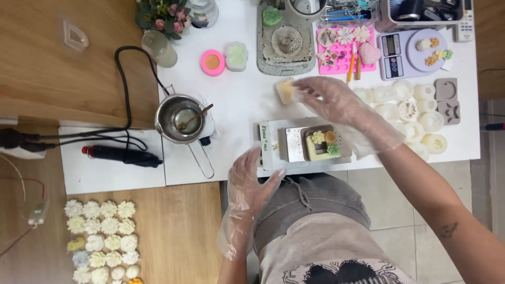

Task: The recorder is decorating a handmade candle by attaching small wax flowers and applying liquid wax using a spoon.

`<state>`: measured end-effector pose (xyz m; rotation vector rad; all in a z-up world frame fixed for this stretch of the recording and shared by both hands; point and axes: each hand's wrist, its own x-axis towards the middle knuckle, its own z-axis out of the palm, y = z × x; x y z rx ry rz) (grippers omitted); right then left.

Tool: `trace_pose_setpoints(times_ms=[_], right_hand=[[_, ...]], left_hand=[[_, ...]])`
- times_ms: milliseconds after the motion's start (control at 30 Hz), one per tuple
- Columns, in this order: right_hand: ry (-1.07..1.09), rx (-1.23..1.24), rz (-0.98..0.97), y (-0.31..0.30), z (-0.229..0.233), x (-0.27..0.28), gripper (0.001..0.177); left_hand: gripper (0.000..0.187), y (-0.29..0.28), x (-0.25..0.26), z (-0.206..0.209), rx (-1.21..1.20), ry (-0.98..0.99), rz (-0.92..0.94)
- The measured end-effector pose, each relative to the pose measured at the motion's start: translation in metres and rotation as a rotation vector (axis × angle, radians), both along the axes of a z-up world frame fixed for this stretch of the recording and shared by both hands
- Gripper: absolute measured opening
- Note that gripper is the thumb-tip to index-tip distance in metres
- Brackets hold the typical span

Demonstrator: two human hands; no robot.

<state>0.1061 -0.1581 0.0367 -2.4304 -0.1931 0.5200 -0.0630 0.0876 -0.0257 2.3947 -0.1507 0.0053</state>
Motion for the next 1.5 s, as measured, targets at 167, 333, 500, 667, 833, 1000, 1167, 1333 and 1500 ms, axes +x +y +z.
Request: trace_pose_setpoints(times_ms=[167, 333, 500, 667, 833, 1000, 1167, 1333, 1500], right_hand=[[-0.027, -0.129, -0.023, -0.018, -0.028, 0.049, 0.032], [0.012, -0.374, -0.268, -0.139, -0.138, 0.075, 0.029], [-0.195, -0.488, -0.414, -0.189, -0.231, 0.083, 0.041], [-0.287, -0.606, -0.292, -0.24, -0.357, 0.123, 0.039], [-0.294, -0.622, -0.199, -0.214, -0.296, 0.115, 0.069], [-0.114, -0.333, -0.241, -0.185, -0.161, 0.064, 0.036], [0.458, 0.724, -0.232, -0.164, -0.045, 0.01, 0.027], [0.436, 0.985, -0.576, -0.127, -0.018, -0.005, 0.017], [0.44, 0.835, -0.241, -0.086, -0.049, 0.01, 0.032]], left_hand=[[0.061, 0.022, -0.016, 0.009, -0.095, -0.04, 0.097], [0.055, 0.032, -0.02, 0.007, -0.045, -0.009, 0.19], [0.054, 0.013, -0.02, 0.025, -0.046, -0.024, 0.317], [0.054, -0.019, -0.028, 0.043, 0.035, -0.057, 0.392], [0.053, -0.043, -0.042, 0.041, 0.093, -0.085, 0.41], [0.048, -0.068, -0.047, 0.032, 0.055, -0.016, 0.487], [0.038, -0.081, -0.024, 0.003, -0.18, 0.167, 0.561], [0.043, -0.091, 0.014, -0.038, -0.383, 0.254, 0.573], [0.058, -0.103, 0.033, -0.05, -0.824, 0.209, 0.468]])
